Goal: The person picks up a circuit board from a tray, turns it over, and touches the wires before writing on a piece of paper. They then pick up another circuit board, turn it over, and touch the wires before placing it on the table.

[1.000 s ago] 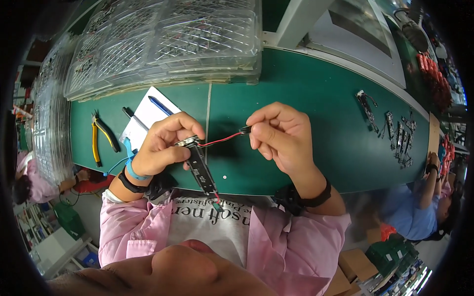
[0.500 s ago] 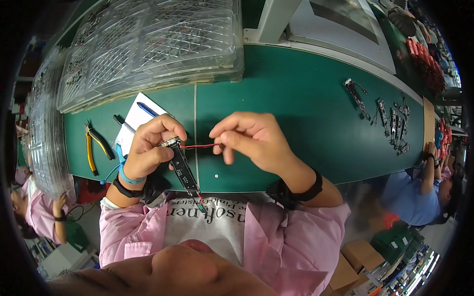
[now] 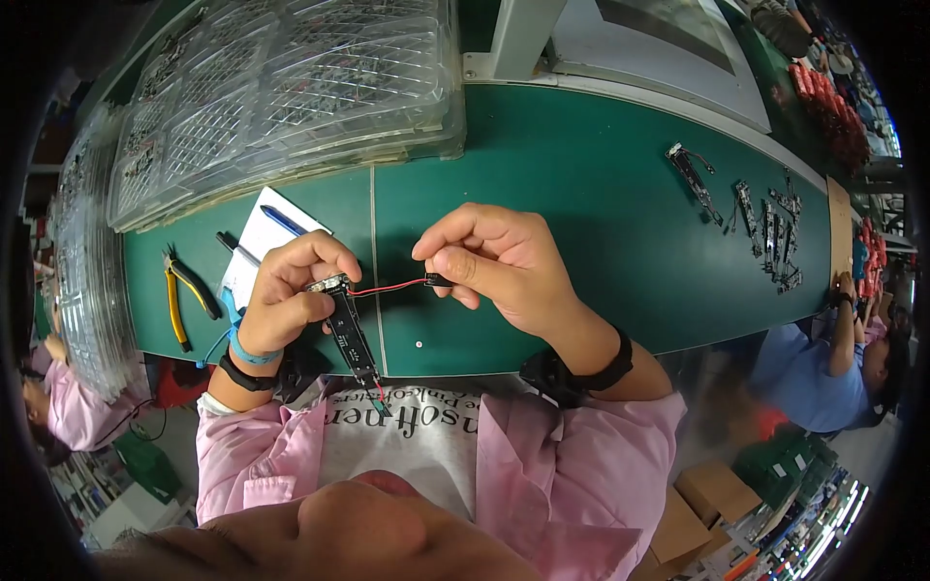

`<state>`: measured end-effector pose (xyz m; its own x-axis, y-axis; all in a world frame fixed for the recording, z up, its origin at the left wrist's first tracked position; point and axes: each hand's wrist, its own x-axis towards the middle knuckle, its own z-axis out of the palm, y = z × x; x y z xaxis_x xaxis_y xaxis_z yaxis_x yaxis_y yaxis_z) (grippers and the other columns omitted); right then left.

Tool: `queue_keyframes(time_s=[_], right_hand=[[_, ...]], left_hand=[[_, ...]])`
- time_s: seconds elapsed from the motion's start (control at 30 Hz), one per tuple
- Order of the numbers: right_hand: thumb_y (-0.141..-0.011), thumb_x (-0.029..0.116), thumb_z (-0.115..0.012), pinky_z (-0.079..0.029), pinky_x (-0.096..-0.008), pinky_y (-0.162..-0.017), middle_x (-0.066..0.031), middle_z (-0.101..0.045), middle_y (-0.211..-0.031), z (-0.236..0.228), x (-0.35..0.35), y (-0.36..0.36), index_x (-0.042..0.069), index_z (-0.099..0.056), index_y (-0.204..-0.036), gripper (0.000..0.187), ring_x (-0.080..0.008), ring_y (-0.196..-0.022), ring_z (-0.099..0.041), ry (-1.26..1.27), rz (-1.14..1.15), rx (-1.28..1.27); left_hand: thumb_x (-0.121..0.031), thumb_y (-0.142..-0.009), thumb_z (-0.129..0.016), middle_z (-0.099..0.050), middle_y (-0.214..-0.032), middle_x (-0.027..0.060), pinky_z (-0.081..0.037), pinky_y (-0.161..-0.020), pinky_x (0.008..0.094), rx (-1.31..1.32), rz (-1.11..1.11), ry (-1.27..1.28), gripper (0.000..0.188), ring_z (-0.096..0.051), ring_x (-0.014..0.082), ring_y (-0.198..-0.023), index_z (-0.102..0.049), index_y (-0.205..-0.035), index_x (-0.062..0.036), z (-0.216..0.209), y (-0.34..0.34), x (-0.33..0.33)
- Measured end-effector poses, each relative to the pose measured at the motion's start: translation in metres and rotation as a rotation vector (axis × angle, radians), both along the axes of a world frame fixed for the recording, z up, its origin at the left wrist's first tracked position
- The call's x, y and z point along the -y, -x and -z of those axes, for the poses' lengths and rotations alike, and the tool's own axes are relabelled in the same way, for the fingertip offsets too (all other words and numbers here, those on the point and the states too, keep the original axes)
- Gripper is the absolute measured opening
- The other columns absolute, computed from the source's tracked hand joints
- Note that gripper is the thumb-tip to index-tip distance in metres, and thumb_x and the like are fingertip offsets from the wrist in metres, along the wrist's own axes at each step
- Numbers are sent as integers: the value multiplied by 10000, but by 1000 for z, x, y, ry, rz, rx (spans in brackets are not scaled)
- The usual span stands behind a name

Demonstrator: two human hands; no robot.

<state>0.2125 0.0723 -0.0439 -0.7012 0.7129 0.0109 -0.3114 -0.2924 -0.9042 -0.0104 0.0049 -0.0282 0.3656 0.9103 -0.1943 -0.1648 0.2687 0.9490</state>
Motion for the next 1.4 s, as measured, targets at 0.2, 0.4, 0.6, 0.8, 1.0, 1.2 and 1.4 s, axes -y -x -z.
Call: queue_keyframes(time_s=[0.2,0.4,0.6,0.8,1.0,1.2,1.4], right_hand=[[-826,53,-493,-437,-204,-506,-102,-594,-767,10,17,19,-50,-517,-956,167,-109,-556,-571,-601,162,184],[-827,51,-479,-463,-242,-611,-101,-610,-799,-10,-2,-5,-54,-497,-1026,226,-138,-645,-601,-137,-222,354],[-809,5,-440,-459,-240,-594,-97,-607,-755,-4,-56,-113,19,-520,-1102,304,-127,-618,-579,-567,761,772],[-769,72,-429,-459,-370,-644,-207,-582,-768,23,-130,-306,74,-560,-1051,311,-360,-694,-570,-991,1128,1675],[-812,250,-447,-390,-438,-806,-231,-554,-920,26,-155,-289,-6,-582,-899,302,-401,-890,-499,-1306,679,1781],[-806,129,-520,-383,-312,-856,-164,-558,-1046,-49,-59,-145,-24,-547,-1022,266,-275,-987,-525,-1174,728,1226],[-781,88,-531,-422,-300,-793,-153,-585,-980,-66,-9,-39,-22,-569,-966,219,-254,-914,-565,-1194,406,848]], left_hand=[[77,-724,-452,-536,-839,49,-409,-549,175,21,14,-24,309,-501,56,-667,-452,-1029,27,1,-6,0],[22,-761,-508,-554,-877,95,-430,-668,226,-70,-103,-176,392,-541,126,-752,-400,-1138,23,1,-23,-1],[-8,-785,-519,-563,-888,122,-420,-745,273,-116,-281,-355,424,-543,175,-827,-374,-1183,14,-17,-3,8],[-28,-804,-504,-566,-894,115,-418,-743,256,-290,-480,-579,372,-545,169,-822,-400,-1158,27,-38,28,22],[-34,-810,-509,-566,-892,90,-420,-741,246,-512,-691,-545,326,-539,141,-824,-436,-1122,28,-40,58,47],[-70,-780,-555,-600,-829,112,-455,-683,249,-1143,-978,-721,214,-574,145,-762,-533,-971,23,-58,201,20],[-95,-629,-627,-593,-849,183,-457,-706,337,-1800,-765,-497,322,-571,310,-786,-572,-926,17,-32,319,-16]])
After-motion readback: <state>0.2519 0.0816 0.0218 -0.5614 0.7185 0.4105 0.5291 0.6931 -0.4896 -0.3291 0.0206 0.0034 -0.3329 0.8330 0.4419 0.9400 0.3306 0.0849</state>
